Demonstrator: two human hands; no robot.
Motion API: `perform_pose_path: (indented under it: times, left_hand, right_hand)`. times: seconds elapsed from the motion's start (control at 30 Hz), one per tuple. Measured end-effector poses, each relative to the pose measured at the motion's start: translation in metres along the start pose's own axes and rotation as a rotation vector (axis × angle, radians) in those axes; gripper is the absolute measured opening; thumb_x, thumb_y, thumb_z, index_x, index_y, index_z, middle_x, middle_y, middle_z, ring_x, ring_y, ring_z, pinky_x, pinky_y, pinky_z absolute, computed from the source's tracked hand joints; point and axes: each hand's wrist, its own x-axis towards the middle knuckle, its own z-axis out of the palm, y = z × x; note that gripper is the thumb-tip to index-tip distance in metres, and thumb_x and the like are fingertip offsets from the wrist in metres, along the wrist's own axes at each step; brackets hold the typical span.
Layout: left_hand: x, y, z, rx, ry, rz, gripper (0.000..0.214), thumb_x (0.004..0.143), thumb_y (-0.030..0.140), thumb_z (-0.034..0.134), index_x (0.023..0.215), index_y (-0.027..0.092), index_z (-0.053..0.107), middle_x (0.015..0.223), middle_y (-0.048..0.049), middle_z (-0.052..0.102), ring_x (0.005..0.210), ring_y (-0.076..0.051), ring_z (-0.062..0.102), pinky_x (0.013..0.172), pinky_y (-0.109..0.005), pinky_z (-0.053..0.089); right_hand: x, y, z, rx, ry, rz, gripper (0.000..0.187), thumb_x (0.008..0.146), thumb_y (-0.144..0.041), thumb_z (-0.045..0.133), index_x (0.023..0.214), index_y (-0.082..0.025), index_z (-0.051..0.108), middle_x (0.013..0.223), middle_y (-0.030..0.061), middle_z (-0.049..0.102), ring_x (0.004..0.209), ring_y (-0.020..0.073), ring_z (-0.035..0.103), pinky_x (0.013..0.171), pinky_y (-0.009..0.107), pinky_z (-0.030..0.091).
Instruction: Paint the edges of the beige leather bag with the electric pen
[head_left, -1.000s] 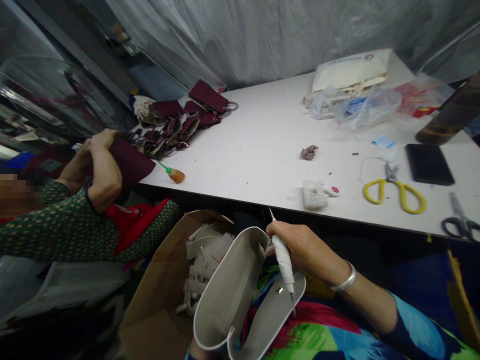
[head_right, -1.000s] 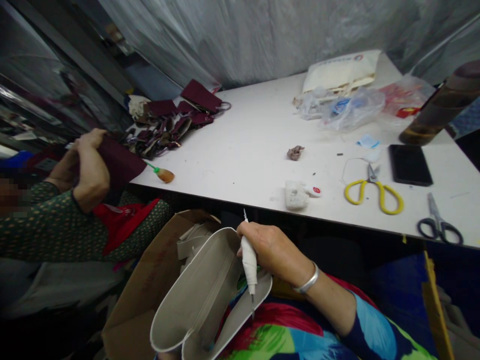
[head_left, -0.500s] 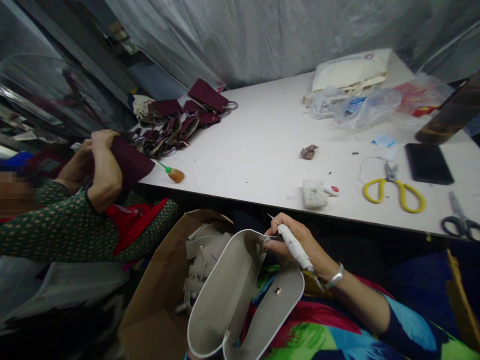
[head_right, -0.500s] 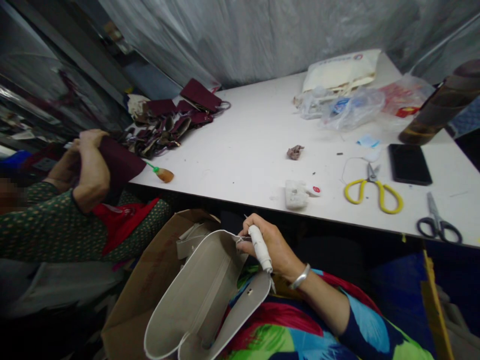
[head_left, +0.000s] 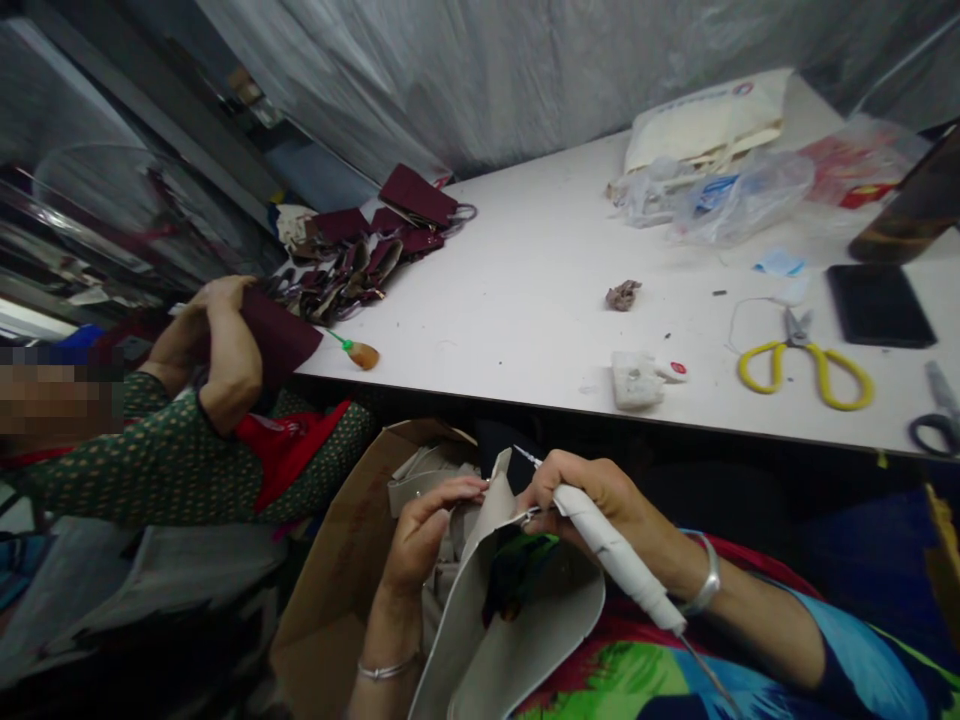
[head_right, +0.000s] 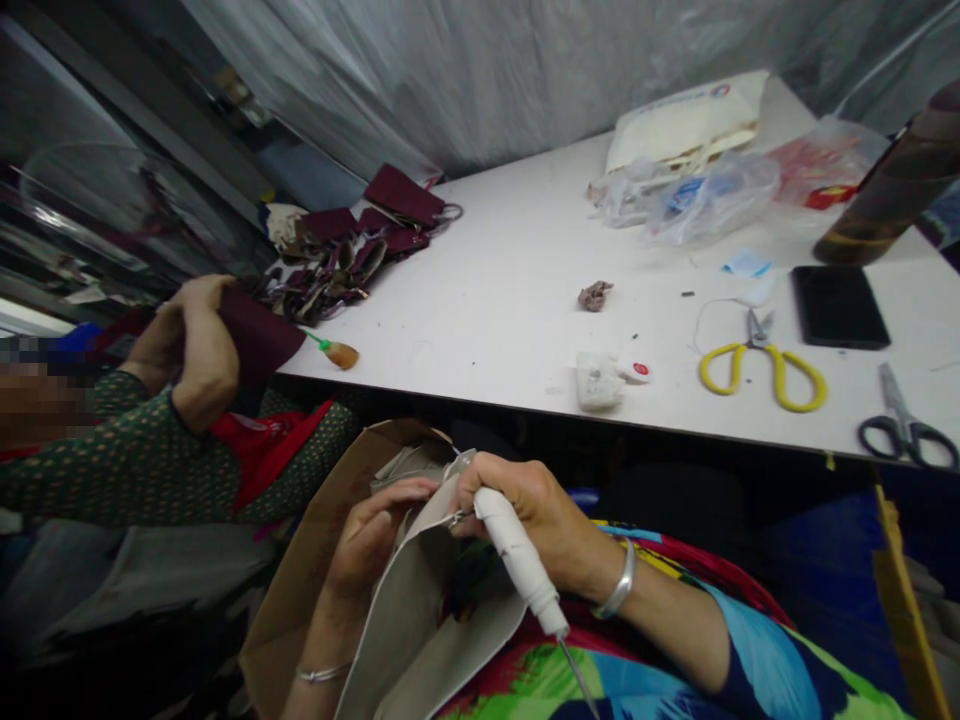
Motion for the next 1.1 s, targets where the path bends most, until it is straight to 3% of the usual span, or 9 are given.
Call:
perform_pose_path:
  times: [0.13, 0.23, 0.33, 0.5, 0.7, 1.0, 1.1]
  left_hand:
    - [0.008, 0.015, -0.006, -0.116, -0.257, 0.269, 0.064, 0.088, 0.074, 0.062, 0.115, 0.018, 0.078, 0.126, -0.0169, 0.069, 0.121, -0.036, 0.062, 0.108, -0.046, 0.049]
    - [0.02, 0.031, 0.007, -0.08, -0.388, 0.288, 0.066, 0.089, 0.072, 0.063, 0.13, 0.02, 0.073, 0.136, -0.0156, 0.065, 0.131, -0.037, 0.056, 0.114, -0.047, 0.044]
    - [0.03, 0.039, 0.028, 0.005, -0.453, 0.212, 0.066, 0.086, 0.064, 0.073, 0.135, 0.02, 0.069, 0.137, -0.013, 0.066, 0.127, -0.035, 0.06, 0.111, -0.041, 0.046]
    - [0.04, 0.038, 0.056, 0.117, -0.282, 0.072, 0.042, 0.084, 0.038, 0.073, 0.12, 0.016, 0.076, 0.117, -0.0098, 0.075, 0.11, -0.03, 0.068, 0.099, -0.037, 0.052]
    - [0.048, 0.039, 0.067, 0.127, -0.116, 0.046, 0.034, 0.082, 0.03, 0.07, 0.112, 0.016, 0.079, 0.108, -0.0086, 0.078, 0.102, -0.028, 0.071, 0.096, -0.036, 0.056]
    - [0.053, 0.027, 0.081, 0.105, 0.029, 0.117, 0.022, 0.083, 0.028, 0.071, 0.1, 0.019, 0.083, 0.098, -0.0066, 0.078, 0.095, -0.024, 0.071, 0.091, -0.033, 0.056]
    - [0.051, 0.028, 0.065, 0.09, 0.064, 0.113, 0.019, 0.084, 0.034, 0.074, 0.091, 0.019, 0.082, 0.089, -0.0061, 0.077, 0.088, -0.023, 0.071, 0.084, -0.031, 0.055]
  right_hand:
    - [0.001, 0.006, 0.003, 0.005, 0.012, 0.005, 0.025, 0.103, -0.038, 0.071, 0.091, -0.02, 0.06, 0.09, 0.0018, 0.07, 0.075, 0.0164, 0.064, 0.065, 0.023, 0.047]
    - [0.0, 0.011, 0.003, -0.016, 0.041, -0.017, 0.021, 0.105, -0.034, 0.066, 0.091, -0.02, 0.06, 0.092, 0.0022, 0.069, 0.08, 0.0173, 0.064, 0.071, 0.025, 0.048]
    - [-0.001, 0.016, 0.0, -0.069, 0.094, -0.021, 0.015, 0.105, -0.03, 0.064, 0.093, -0.02, 0.061, 0.091, 0.0017, 0.068, 0.081, 0.0176, 0.064, 0.072, 0.025, 0.048]
    - [0.0, 0.032, -0.006, -0.311, 0.28, -0.088, 0.016, 0.106, -0.027, 0.062, 0.091, -0.021, 0.063, 0.085, 0.0008, 0.065, 0.076, 0.0174, 0.062, 0.068, 0.026, 0.045]
    - [0.006, 0.05, -0.006, -0.402, 0.435, -0.116, 0.01, 0.103, -0.028, 0.069, 0.097, -0.022, 0.064, 0.092, 0.0032, 0.069, 0.075, 0.0193, 0.064, 0.067, 0.027, 0.048]
    - [0.009, 0.056, -0.006, -0.406, 0.442, -0.141, 0.014, 0.107, -0.034, 0.065, 0.1, -0.022, 0.064, 0.092, 0.0032, 0.069, 0.076, 0.0186, 0.065, 0.068, 0.027, 0.05]
    - [0.008, 0.053, -0.008, -0.381, 0.424, -0.162, 0.017, 0.108, -0.039, 0.064, 0.107, -0.022, 0.064, 0.099, 0.0053, 0.07, 0.083, 0.0198, 0.068, 0.073, 0.028, 0.053]
